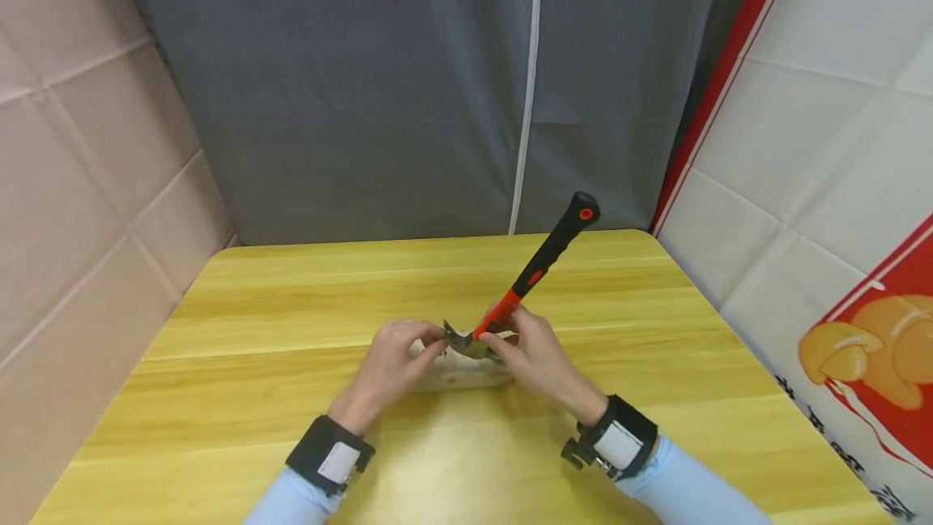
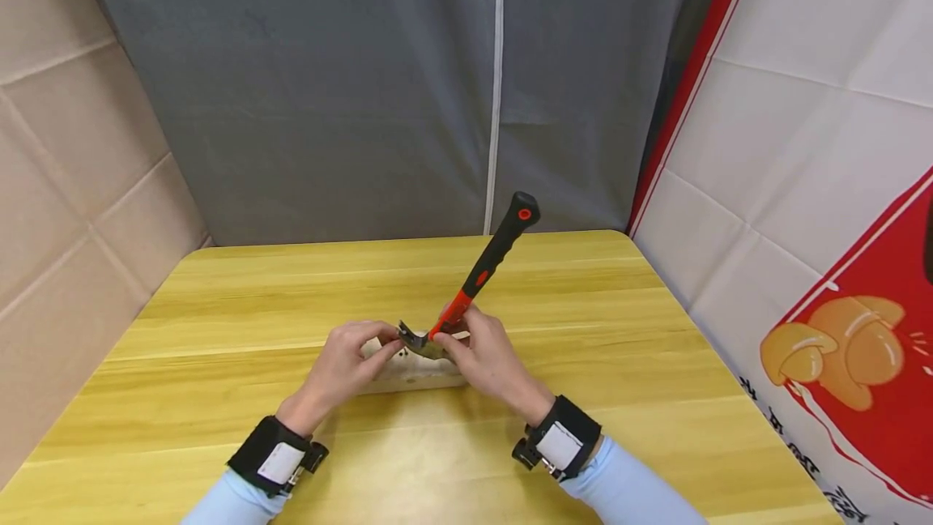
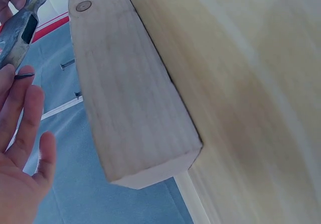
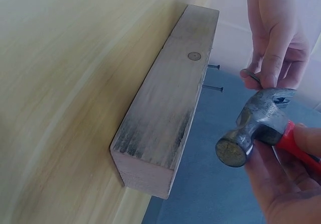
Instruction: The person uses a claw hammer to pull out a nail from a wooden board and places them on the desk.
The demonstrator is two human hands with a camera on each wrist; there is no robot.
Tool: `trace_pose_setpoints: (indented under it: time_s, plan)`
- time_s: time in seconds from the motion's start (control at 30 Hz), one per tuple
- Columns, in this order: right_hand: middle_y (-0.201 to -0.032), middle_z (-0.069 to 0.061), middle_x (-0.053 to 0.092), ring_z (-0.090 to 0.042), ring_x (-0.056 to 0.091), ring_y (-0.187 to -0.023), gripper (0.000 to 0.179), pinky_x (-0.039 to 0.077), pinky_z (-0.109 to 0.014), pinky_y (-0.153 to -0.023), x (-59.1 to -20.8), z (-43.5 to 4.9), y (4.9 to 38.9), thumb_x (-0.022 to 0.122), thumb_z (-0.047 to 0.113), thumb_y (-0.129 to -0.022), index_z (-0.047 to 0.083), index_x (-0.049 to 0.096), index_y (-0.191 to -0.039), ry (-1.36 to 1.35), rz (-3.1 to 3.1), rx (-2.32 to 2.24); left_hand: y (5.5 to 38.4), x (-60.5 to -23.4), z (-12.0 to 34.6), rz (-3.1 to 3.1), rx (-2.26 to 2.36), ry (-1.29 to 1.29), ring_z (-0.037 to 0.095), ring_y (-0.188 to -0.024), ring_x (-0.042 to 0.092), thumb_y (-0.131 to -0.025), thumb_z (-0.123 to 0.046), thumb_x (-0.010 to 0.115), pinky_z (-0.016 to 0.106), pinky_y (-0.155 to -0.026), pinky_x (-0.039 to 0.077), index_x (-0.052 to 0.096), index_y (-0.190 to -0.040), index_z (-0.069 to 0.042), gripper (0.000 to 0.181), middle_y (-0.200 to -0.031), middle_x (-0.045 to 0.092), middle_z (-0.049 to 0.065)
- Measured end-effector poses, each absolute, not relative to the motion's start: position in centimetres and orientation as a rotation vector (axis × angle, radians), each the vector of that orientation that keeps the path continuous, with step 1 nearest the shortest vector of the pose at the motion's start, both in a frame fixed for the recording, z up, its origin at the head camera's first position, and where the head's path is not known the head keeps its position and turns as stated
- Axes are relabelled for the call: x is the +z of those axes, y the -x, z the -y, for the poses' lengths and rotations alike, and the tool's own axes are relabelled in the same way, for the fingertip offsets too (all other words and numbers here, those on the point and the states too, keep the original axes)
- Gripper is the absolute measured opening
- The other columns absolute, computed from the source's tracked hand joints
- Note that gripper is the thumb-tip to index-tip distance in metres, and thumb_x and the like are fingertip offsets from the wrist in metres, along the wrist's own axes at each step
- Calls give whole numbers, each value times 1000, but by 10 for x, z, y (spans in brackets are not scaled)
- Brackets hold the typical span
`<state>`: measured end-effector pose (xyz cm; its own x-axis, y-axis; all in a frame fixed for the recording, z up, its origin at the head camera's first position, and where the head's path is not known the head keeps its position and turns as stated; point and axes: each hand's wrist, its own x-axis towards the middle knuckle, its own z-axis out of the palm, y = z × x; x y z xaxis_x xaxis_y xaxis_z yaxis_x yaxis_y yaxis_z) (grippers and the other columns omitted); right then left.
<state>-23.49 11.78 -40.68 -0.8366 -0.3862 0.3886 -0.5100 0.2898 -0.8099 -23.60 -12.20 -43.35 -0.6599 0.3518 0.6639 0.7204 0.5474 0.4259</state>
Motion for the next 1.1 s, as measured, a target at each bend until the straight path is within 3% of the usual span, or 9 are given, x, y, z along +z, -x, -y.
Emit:
trace_pose_setpoints:
  time_s: [0.33, 0.63, 1.1]
  plan:
    - [-103, -5, 70, -18, 70, -95, 21, 61, -33, -75, -409, -121, 236, 71, 1, -96, 4, 60, -114, -843, 2454, 1570, 235, -431, 125, 2283, -946, 853, 4, -75, 65, -86, -7, 83, 39, -76, 54, 77, -92, -13, 10, -82, 73, -7]
    - [-105, -5, 71, -18, 70, -96, 24, 61, -32, -75, -410, -124, 236, 71, -1, -95, 8, 59, -115, -833, 2464, 1554, 233, -429, 128, 2264, -994, 816, 9, -76, 67, -86, -3, 82, 36, -68, 59, 76, -92, -9, 11, -85, 74, -3]
    - [-105, -5, 71, -19, 71, -96, 23, 61, -31, -76, -412, -130, 239, 71, 1, -95, 6, 60, -114, -818, 2481, 1504, 227, -427, 160, 2373, -967, 593, 11, -79, 67, -86, -4, 83, 32, -68, 59, 79, -100, -7, 14, -93, 76, 1]
